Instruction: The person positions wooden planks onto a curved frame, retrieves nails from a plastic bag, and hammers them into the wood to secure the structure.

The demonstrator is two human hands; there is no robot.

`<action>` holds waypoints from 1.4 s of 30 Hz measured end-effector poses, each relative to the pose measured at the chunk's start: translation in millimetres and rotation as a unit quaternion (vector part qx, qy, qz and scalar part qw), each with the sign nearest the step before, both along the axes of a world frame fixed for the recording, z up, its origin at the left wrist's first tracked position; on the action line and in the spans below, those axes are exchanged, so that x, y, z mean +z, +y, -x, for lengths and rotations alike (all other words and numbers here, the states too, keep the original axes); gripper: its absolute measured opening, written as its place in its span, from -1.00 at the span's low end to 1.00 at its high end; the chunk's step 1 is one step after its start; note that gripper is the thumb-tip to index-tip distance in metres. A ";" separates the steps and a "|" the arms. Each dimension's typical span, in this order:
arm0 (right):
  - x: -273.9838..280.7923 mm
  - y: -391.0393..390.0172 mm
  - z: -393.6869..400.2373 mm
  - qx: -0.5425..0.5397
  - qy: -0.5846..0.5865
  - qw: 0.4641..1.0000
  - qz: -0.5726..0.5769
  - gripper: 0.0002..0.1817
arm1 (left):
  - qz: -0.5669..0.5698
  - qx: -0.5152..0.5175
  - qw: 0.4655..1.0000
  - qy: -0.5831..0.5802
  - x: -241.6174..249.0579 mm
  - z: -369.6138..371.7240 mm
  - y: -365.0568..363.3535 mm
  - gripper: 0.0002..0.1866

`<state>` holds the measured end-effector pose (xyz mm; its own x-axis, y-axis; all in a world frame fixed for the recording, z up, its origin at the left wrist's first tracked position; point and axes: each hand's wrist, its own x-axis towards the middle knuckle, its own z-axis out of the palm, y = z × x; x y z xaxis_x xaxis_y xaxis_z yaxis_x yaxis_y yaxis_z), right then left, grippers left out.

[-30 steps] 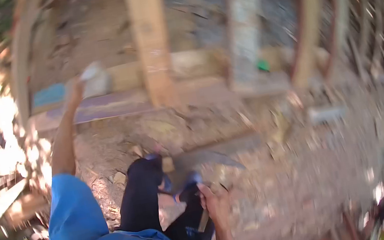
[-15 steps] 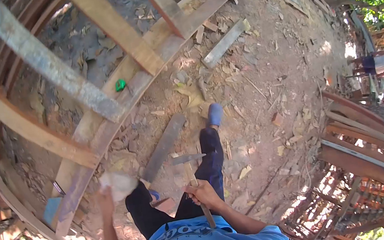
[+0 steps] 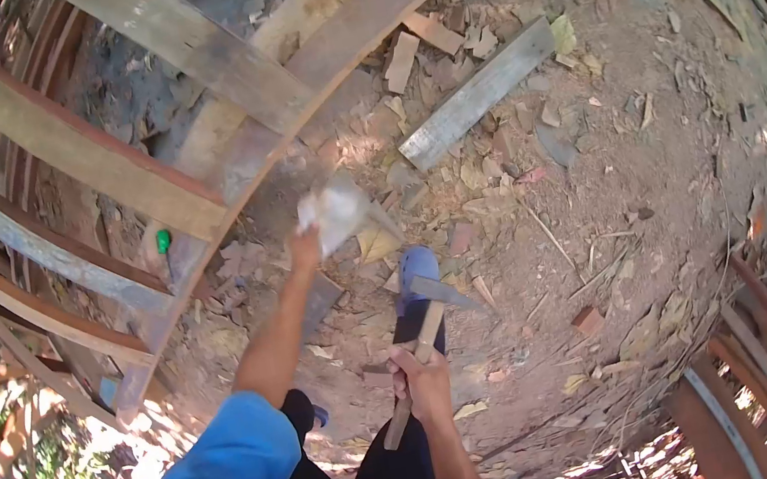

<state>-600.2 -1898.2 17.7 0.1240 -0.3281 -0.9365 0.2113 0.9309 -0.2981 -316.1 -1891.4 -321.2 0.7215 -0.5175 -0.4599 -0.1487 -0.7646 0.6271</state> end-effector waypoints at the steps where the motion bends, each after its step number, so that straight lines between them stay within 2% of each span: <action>1: -8.4 -8.6 8.2 -0.018 0.012 1.000 -0.001 -0.85 | -0.024 -0.023 0.999 0.003 30.1 10.7 -54.4 -0.48; 3: -28.8 -18.9 16.7 -0.037 0.024 0.999 -0.016 -0.84 | 0.074 0.012 0.996 0.043 -10.2 10.2 -109.8 -0.49; 5: -42.8 -26.2 19.1 -0.054 0.021 0.998 -0.031 -0.83 | 0.091 0.000 0.996 0.025 -62.1 -4.6 -148.6 -0.45; 7: -55.6 -39.9 11.6 -0.053 0.028 0.997 -0.039 -0.80 | -0.022 0.022 0.999 -0.041 -46.0 3.6 -189.4 -0.39; 9: -68.8 -58.6 0.5 -0.048 0.018 0.998 -0.028 -0.79 | -0.034 -0.019 0.996 -0.076 -68.8 -3.3 -201.8 -0.41; 10: -80.3 -66.4 -4.8 -0.030 0.015 0.999 -0.015 -0.80 | -0.031 -0.026 0.996 -0.080 -46.4 4.0 -204.9 -0.44; 12: -82.3 -93.8 -26.7 -0.057 0.009 0.998 -0.012 -0.81 | 0.023 -0.041 0.999 -0.014 9.5 31.9 -190.3 -0.50; 13: -87.0 -98.0 -32.2 -0.047 0.016 0.999 -0.001 -0.81 | 0.076 -0.040 0.994 0.063 38.9 45.4 -179.1 -0.53; 14: -93.3 -103.7 -40.1 -0.038 0.019 0.999 0.016 -0.81 | 0.200 -0.018 0.959 0.199 52.9 57.7 -158.3 -0.63; 15: -103.7 -113.8 -52.7 -0.031 0.015 0.998 0.042 -0.81 | 0.201 -0.016 0.929 0.311 93.4 66.8 -141.1 -0.67; 16: -108.5 -120.7 -62.1 -0.011 0.028 0.997 0.064 -0.80 | 0.185 -0.079 0.904 0.377 122.8 63.9 -126.6 -0.70; 17: -114.8 -126.1 -69.9 0.013 0.025 0.996 0.083 -0.81 | 0.175 -0.067 0.872 0.453 150.8 62.6 -115.1 -0.69; 19: -125.3 -129.2 -87.6 0.052 0.017 0.990 0.129 -0.80 | 0.171 -0.136 0.871 0.439 177.3 50.3 -92.4 -0.68; 22: -138.8 -127.4 -114.3 0.165 0.053 0.967 0.185 -0.82 | 0.254 -0.188 0.845 0.431 153.7 23.7 -71.1 -0.54; 25: -164.6 -94.7 -129.4 0.144 0.023 0.955 0.257 -0.81 | 0.239 -0.242 0.824 0.454 134.9 -7.0 -52.2 -0.48; 26: -166.1 -82.7 -129.0 0.150 0.005 0.955 0.257 -0.81 | 0.265 -0.257 0.796 0.479 130.1 -12.9 -42.2 -0.45; 29: -158.4 -55.3 -131.2 0.160 -0.023 0.949 0.273 -0.80 | 0.267 -0.318 0.783 0.464 127.4 -25.7 -13.5 -0.44; 33: -148.3 -36.6 -135.3 0.241 -0.009 0.918 0.314 -0.79 | 0.314 -0.266 0.751 0.517 134.7 -23.3 23.4 -0.39; 34: -147.4 -31.9 -136.3 0.265 -0.005 0.910 0.318 -0.79 | 0.331 -0.221 0.693 0.600 140.2 -18.0 32.7 -0.30; 37: -139.7 -13.2 -144.7 0.325 0.025 0.870 0.370 -0.78 | 0.324 -0.270 0.715 0.558 130.9 -26.6 51.9 -0.23; 42: -126.4 14.4 -155.2 0.371 0.082 0.810 0.446 -0.72 | 0.330 -0.215 0.692 0.605 123.6 -32.1 82.2 -0.46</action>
